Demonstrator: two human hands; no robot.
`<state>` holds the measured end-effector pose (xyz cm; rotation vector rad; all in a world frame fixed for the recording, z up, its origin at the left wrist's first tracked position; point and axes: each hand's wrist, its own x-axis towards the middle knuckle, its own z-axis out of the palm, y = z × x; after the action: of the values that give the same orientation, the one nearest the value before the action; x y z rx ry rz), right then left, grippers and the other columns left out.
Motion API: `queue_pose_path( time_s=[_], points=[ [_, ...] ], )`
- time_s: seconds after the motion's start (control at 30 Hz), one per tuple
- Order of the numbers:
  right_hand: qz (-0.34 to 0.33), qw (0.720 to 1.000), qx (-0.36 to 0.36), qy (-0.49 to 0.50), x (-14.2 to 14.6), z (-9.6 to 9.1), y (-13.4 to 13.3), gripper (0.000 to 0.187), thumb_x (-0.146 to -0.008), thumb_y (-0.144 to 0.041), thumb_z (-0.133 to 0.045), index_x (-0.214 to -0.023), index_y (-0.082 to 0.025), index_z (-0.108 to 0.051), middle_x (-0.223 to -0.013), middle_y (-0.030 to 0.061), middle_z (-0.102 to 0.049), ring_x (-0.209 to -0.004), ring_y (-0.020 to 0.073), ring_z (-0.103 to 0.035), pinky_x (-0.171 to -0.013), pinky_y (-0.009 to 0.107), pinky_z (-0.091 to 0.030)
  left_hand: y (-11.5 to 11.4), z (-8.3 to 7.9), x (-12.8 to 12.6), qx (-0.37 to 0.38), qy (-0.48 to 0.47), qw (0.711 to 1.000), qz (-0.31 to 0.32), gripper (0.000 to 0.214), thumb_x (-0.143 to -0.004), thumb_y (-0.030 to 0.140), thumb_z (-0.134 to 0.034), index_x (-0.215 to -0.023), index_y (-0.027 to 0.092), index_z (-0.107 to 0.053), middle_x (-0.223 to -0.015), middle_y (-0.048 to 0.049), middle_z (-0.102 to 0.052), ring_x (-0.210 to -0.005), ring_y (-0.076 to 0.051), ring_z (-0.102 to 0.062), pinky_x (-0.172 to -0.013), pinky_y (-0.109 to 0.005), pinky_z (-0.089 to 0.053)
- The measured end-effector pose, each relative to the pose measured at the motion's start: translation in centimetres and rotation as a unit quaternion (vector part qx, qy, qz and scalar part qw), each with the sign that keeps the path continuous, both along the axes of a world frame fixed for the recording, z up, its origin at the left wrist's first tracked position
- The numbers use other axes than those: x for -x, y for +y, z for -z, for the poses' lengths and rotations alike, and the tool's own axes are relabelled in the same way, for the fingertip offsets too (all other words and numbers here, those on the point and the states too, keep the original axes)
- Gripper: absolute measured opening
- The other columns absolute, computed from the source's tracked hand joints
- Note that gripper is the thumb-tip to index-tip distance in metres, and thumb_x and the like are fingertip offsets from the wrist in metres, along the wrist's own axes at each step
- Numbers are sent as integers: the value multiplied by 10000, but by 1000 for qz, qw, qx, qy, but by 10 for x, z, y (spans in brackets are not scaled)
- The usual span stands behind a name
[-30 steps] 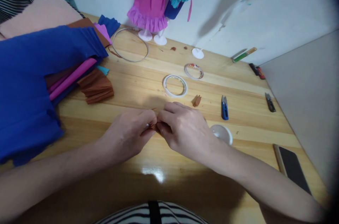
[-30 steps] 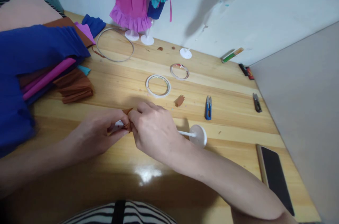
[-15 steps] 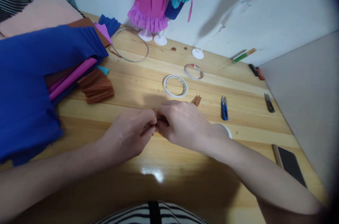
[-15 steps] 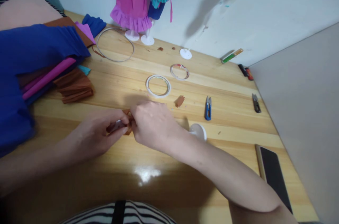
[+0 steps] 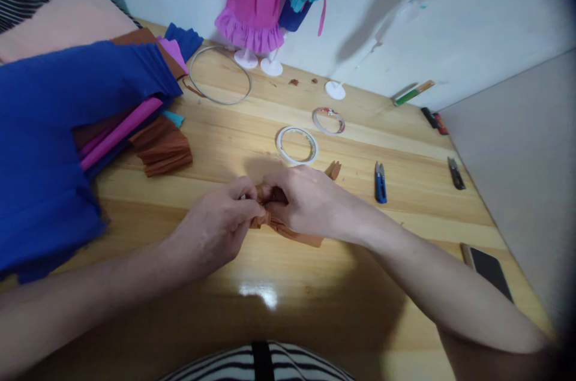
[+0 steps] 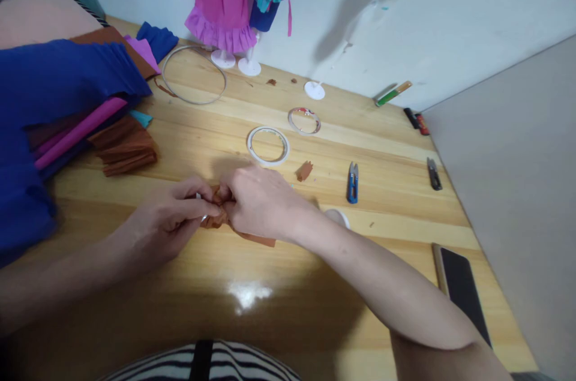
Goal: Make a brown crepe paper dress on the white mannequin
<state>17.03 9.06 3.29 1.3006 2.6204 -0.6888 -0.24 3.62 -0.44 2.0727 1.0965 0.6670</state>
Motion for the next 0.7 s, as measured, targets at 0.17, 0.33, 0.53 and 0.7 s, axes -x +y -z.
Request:
queue_pose_path(
  time_s=[0.17, 0.33, 0.53, 0.7],
  points=[
    [20, 998, 6, 52, -4, -7, 0, 210, -694, -63, -528, -755, -185, -687, -650, 3, -653, -551, 112, -515, -511, 235, -295, 0, 2, 0, -1, 8, 1000, 4, 286, -827, 39, -372, -717, 164, -604, -810, -46, -561, -751, -150, -549, -682, -275, -452],
    [-9, 994, 30, 106, -8, -13, -3, 294, -684, -7, -506, -770, -189, -721, -654, -2, -651, -578, 107, -524, -546, 225, -324, -1, 3, 1, -8, 6, 1000, -1, 289, -821, 32, -370, -761, 171, -617, -837, -38, -570, -751, -140, -551, -667, -262, -443],
    [-38, 995, 35, 88, -7, -9, -4, 325, -701, -3, -480, -761, -194, -736, -687, 15, -665, -618, 115, -552, -568, 227, -347, -1, 3, 0, -8, 1, 1000, -4, 278, -815, 29, -384, -743, 161, -618, -828, -48, -575, -751, -153, -558, -675, -281, -450],
    [-44, 995, 23, 87, -7, -10, -4, 312, -703, -4, -483, -747, -187, -731, -679, 16, -662, -619, 119, -553, -570, 226, -351, 0, 6, 0, -12, -31, 999, -15, 280, -828, 36, -397, -759, 176, -629, -830, -37, -587, -749, -139, -562, -681, -267, -456]
  ],
)
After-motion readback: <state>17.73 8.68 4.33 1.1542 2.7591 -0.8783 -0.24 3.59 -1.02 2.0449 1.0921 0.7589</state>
